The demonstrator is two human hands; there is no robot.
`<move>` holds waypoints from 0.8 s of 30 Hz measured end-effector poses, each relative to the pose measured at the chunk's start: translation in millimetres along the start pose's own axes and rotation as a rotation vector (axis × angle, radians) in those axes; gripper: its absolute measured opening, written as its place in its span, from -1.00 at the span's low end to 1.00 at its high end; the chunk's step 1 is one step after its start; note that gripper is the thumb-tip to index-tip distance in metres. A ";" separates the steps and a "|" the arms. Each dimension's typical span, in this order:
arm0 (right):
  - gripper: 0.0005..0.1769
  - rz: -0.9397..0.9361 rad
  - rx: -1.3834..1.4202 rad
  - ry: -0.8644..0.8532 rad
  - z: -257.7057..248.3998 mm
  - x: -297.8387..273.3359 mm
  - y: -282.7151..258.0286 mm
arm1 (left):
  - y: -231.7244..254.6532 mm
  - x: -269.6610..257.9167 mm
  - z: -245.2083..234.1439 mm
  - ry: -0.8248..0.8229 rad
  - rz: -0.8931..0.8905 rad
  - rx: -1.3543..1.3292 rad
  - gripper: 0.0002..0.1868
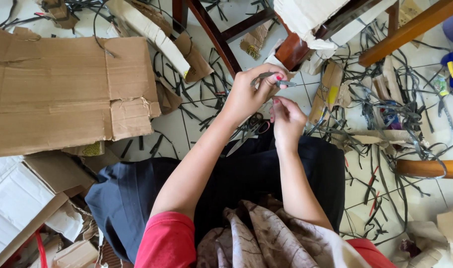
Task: Wrapping a wooden chair leg with protective cardboard and securing it with plastic ties
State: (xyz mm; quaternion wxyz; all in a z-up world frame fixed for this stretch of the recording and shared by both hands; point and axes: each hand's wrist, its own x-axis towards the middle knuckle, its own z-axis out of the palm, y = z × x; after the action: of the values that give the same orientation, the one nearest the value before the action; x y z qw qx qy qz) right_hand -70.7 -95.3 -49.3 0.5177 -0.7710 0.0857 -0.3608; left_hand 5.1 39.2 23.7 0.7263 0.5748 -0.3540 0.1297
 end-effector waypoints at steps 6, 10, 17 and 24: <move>-0.84 0.096 -0.082 0.492 -22.2 77.5 154.8 | -3.1 -3.6 0.2 -0.004 -0.015 -0.070 -0.87; -0.58 0.239 -0.291 0.193 2.7 51.5 202.0 | -7.2 -2.4 -2.8 0.001 -0.029 -0.078 -0.88; -0.73 0.266 -0.149 0.117 15.0 -2.9 133.1 | -5.0 -2.9 -2.2 0.019 -0.019 -0.077 -0.86; -0.55 -0.152 0.061 0.187 12.4 -0.8 -47.3 | -15.4 -1.8 3.4 0.031 -0.030 -0.141 -0.88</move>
State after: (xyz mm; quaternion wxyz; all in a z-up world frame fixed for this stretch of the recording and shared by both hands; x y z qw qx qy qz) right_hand -74.8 -64.5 -11.5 0.5019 -0.7222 0.0638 -0.4717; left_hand 11.7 31.7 11.3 0.7722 0.5254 -0.3423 0.1024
